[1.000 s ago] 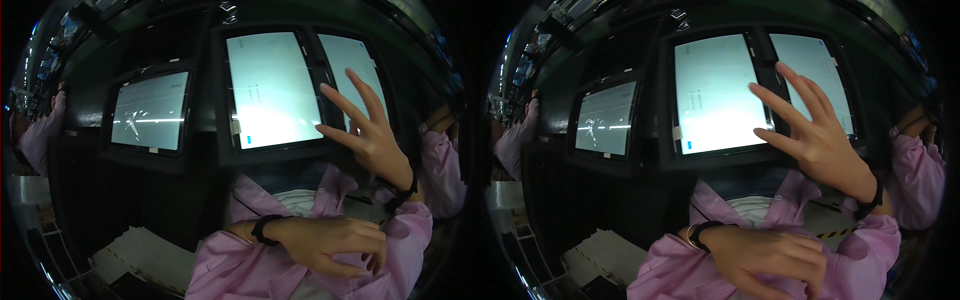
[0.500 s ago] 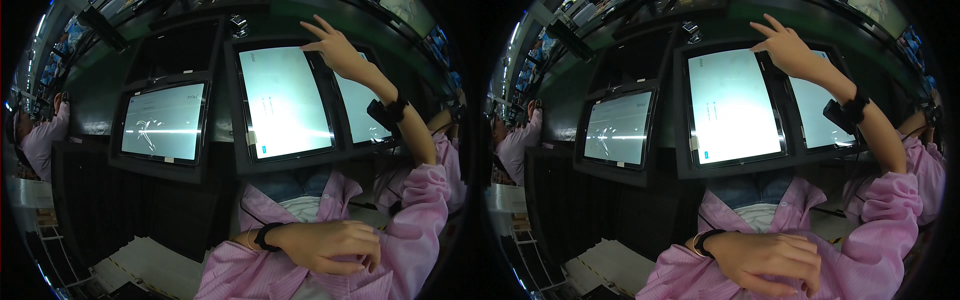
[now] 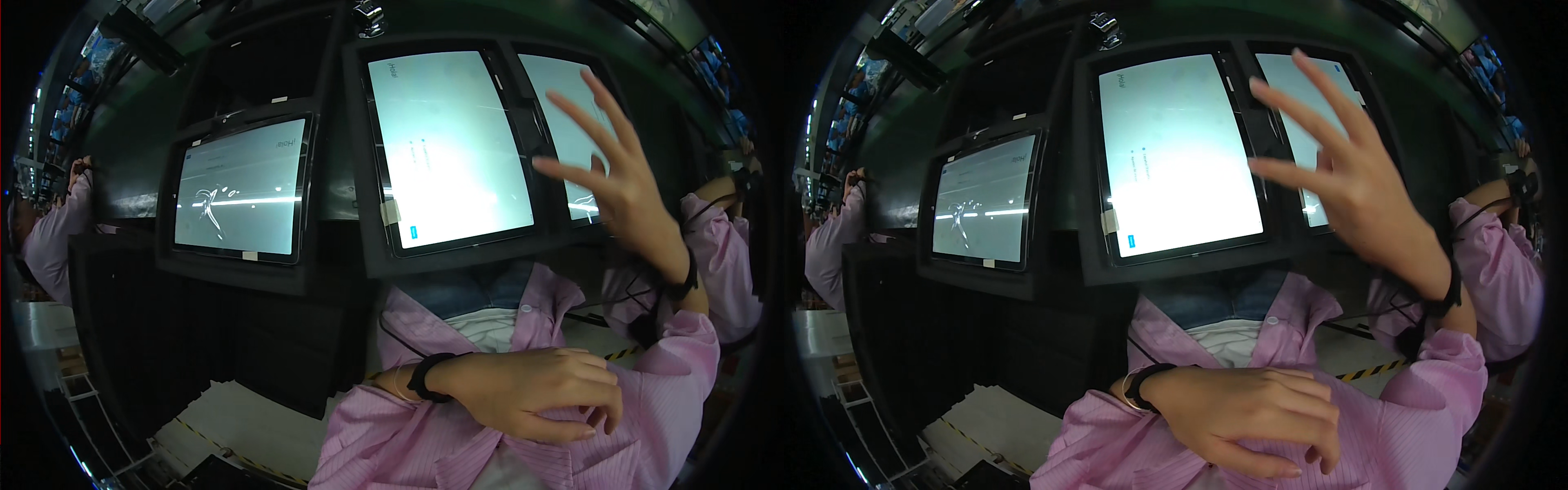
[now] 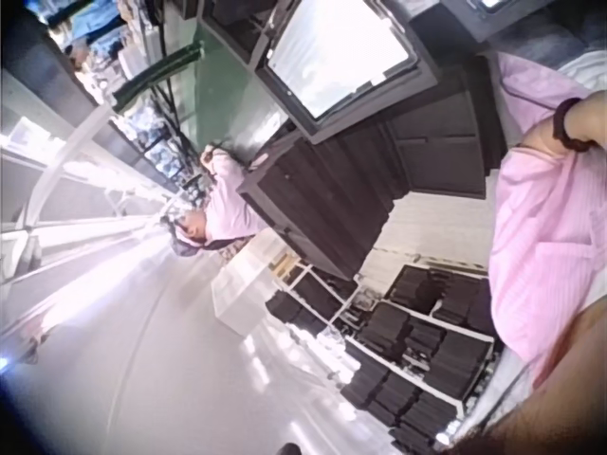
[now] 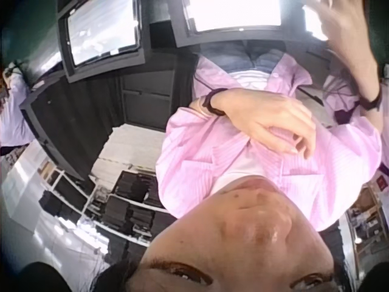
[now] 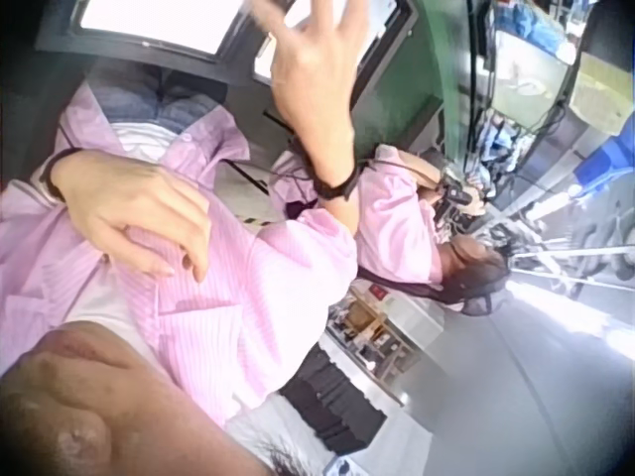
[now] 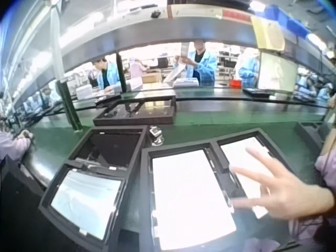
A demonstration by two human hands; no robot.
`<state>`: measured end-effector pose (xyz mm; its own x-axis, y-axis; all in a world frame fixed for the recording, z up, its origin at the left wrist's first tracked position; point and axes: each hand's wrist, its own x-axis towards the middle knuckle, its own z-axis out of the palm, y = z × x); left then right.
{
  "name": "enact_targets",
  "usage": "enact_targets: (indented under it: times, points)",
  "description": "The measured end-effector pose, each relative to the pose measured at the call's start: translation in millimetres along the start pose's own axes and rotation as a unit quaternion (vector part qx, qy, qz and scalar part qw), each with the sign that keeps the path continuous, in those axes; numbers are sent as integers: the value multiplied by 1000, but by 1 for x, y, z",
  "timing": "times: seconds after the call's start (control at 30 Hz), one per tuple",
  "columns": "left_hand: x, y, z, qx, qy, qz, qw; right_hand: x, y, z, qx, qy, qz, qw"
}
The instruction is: Peeling protective plastic off tablets and checking screen functionality.
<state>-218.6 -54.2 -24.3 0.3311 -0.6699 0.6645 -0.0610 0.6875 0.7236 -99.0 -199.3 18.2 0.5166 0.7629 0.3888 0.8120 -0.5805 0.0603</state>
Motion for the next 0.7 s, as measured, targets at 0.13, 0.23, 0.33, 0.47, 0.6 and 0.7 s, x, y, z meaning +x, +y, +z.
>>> enact_targets:
  times: [0.13, 0.23, 0.33, 0.47, 0.6, 0.7]
  points:
    - [-1, -2, 0, -2, 1, -15, 1000, -28, -10, 16, 18, -22, -10, 1000]
    - [-1, -2, 1, 2, 8, -14, 1000, -28, -8, 16, 23, -68, -17, 997]
    - [0, -3, 2, 9, 12, -12, 1000, -9, -15, 5, 12, -27, -45, 999]
    - [-3, -1, 5, 23, 13, -11, 1000, 26, -44, 15, 38, -50, -130, 990]
    - [-8, 4, 8, 39, 16, -5, 999, 46, -63, 34, 74, -80, -198, 974]
    - [-13, 7, 8, 46, 21, -2, 999, 48, -67, 44, 88, -99, -203, 970]
